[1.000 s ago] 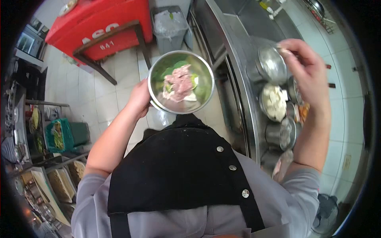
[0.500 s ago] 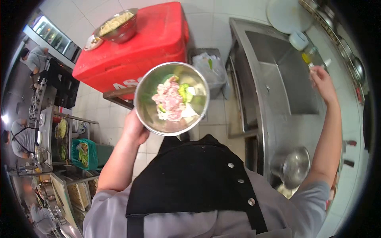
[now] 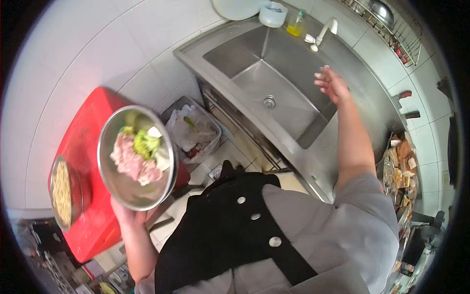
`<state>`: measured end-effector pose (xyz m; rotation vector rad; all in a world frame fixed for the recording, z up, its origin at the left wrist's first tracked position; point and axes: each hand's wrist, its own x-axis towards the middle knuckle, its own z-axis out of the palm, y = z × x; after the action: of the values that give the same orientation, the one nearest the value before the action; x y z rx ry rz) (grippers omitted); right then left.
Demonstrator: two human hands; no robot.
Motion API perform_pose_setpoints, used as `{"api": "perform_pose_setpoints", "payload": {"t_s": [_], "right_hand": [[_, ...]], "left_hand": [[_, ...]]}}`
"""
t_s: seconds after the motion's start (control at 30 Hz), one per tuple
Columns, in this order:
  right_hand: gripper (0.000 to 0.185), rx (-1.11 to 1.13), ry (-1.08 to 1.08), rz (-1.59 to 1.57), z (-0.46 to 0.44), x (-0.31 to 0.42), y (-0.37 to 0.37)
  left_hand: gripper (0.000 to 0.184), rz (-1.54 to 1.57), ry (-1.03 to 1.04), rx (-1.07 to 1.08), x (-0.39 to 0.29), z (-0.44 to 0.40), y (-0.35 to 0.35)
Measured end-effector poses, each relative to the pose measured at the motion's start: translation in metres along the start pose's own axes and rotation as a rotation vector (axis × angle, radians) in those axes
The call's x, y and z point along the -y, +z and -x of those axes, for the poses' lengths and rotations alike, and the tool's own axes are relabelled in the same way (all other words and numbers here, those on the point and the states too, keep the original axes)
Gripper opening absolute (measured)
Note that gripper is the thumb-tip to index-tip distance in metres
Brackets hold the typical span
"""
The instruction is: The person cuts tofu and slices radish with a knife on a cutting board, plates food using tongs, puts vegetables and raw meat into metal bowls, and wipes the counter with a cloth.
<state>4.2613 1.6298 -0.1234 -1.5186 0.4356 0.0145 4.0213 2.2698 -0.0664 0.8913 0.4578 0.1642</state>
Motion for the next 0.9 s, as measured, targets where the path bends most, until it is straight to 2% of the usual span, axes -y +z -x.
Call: {"api": "perform_pose_setpoints", "payload": {"t_s": [0.07, 0.1, 0.13, 0.17, 0.2, 0.27, 0.3, 0.37, 0.4, 0.43, 0.47, 0.63, 0.67, 0.9], "right_hand": [[0.061, -0.034, 0.004, -0.080, -0.049, -0.019, -0.012], [0.063, -0.051, -0.005, -0.147, -0.075, -0.023, -0.017], [0.064, -0.063, -0.020, -0.224, -0.103, -0.024, -0.024], [0.066, -0.085, -0.015, -0.256, -0.128, -0.022, -0.033], [0.065, -0.048, -0.069, -0.333, -0.169, -0.038, -0.066], [0.061, 0.158, -0.121, -0.379, -0.239, -0.039, -0.062], [0.068, 0.186, -0.126, -0.428, -0.301, -0.055, -0.076], [0.073, 0.261, -0.032, -0.682, -0.402, -0.082, -0.116], [0.063, 0.020, 0.038, -0.573, -0.350, -0.036, -0.070], [0.066, 0.010, 0.154, -0.732, -0.349, -0.013, -0.059], [0.070, -0.094, 0.177, -0.632, -0.321, 0.014, -0.033], [0.064, -0.011, 0.132, -0.505, -0.356, -0.021, -0.040], [0.063, -0.022, 0.103, -0.434, -0.342, -0.009, -0.007], [0.056, -0.015, 0.089, -0.380, -0.342, -0.018, 0.010]], "left_hand": [[0.041, -0.024, 0.052, -0.044, 0.019, -0.014, -0.009], [0.041, -0.023, 0.049, -0.102, 0.027, -0.005, 0.007], [0.042, 0.039, 0.067, -0.048, 0.036, 0.005, 0.019], [0.043, 0.018, 0.102, -0.082, 0.042, 0.016, 0.060], [0.043, -0.003, 0.144, -0.139, 0.054, 0.026, 0.098], [0.042, -0.013, 0.100, -0.306, 0.057, 0.007, 0.071], [0.039, -0.022, 0.074, -0.425, 0.059, -0.004, 0.087], [0.037, 0.063, 0.018, -0.306, 0.070, -0.020, 0.074], [0.040, -0.028, 0.001, -0.428, 0.063, -0.012, 0.125], [0.046, -0.033, 0.060, -0.498, 0.063, -0.023, 0.150], [0.045, 0.017, 0.047, -0.475, 0.066, -0.030, 0.161], [0.053, -0.012, 0.105, -0.318, 0.079, -0.040, 0.219], [0.053, 0.021, 0.081, -0.335, 0.056, -0.064, 0.169], [0.051, 0.016, 0.081, -0.374, 0.054, -0.068, 0.169]]}}
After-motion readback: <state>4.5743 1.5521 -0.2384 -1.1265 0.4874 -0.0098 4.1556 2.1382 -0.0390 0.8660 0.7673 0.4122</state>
